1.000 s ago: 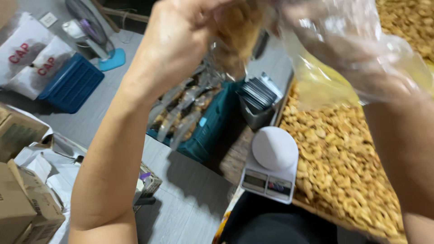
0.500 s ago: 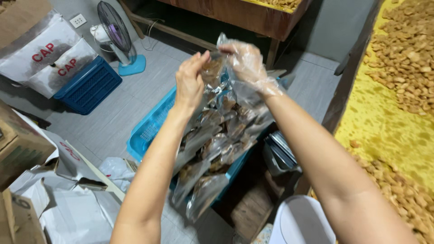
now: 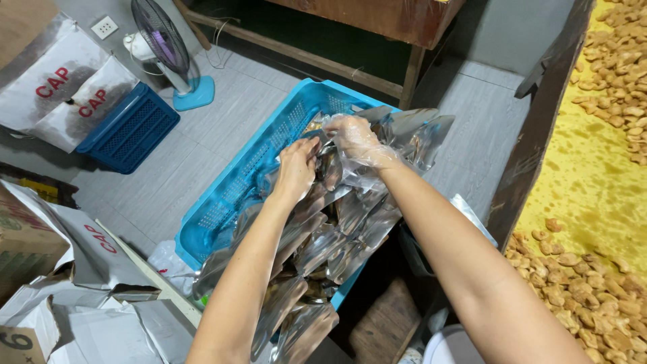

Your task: The person fills a plastic pouch with pieces of food from a large tray, weighs the pouch on a digital scale, and places it into a crate with other filled pouches.

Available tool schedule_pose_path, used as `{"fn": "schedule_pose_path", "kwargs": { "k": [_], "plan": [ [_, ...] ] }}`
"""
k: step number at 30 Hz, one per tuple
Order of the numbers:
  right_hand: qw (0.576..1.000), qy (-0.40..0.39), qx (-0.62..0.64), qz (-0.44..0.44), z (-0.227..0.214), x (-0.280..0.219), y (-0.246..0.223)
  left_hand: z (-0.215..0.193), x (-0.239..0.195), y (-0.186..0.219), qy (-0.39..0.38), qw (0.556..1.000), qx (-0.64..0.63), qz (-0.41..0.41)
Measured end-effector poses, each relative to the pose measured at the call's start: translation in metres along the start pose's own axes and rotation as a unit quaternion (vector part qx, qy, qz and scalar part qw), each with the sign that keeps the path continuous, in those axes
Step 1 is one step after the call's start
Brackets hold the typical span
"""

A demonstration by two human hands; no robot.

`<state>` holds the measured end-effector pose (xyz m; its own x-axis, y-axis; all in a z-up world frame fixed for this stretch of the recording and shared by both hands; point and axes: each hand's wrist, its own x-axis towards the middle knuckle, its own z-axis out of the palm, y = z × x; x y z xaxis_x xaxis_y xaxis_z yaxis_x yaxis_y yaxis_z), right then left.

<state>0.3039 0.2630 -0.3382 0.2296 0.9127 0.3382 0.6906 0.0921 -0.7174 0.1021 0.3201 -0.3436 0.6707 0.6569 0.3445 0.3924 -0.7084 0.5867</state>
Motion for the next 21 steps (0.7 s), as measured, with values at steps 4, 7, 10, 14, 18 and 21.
{"fn": "schedule_pose_path", "kwargs": {
  "k": [4, 7, 10, 14, 18, 21],
  "plan": [
    [0.999, -0.016, -0.047, -0.021, -0.03, -0.017, -0.009, -0.009, 0.005, 0.01, -0.027, 0.999, -0.037, -0.021],
    [0.998, -0.025, -0.045, 0.027, -0.065, -0.041, -0.013, -0.023, 0.003, 0.045, 0.004, 0.999, -0.007, 0.035],
    [0.998, -0.009, -0.032, 0.048, -0.105, -0.08, -0.017, -0.035, -0.012, 0.109, -0.003, 1.0, -0.016, 0.011],
    [0.983, 0.027, 0.12, 0.137, -0.172, -0.167, -0.033, -0.003, -0.052, 0.197, -0.095, 0.993, -0.074, 0.001],
    [0.939, 0.072, 0.179, 0.286, -0.215, -0.293, -0.045, 0.087, -0.114, 0.215, -0.242, 0.969, 0.025, -0.042],
    [0.911, 0.09, 0.165, 0.368, -0.229, -0.381, -0.04, 0.151, -0.138, 0.172, -0.276, 0.937, -0.034, -0.209]
  ]
}}
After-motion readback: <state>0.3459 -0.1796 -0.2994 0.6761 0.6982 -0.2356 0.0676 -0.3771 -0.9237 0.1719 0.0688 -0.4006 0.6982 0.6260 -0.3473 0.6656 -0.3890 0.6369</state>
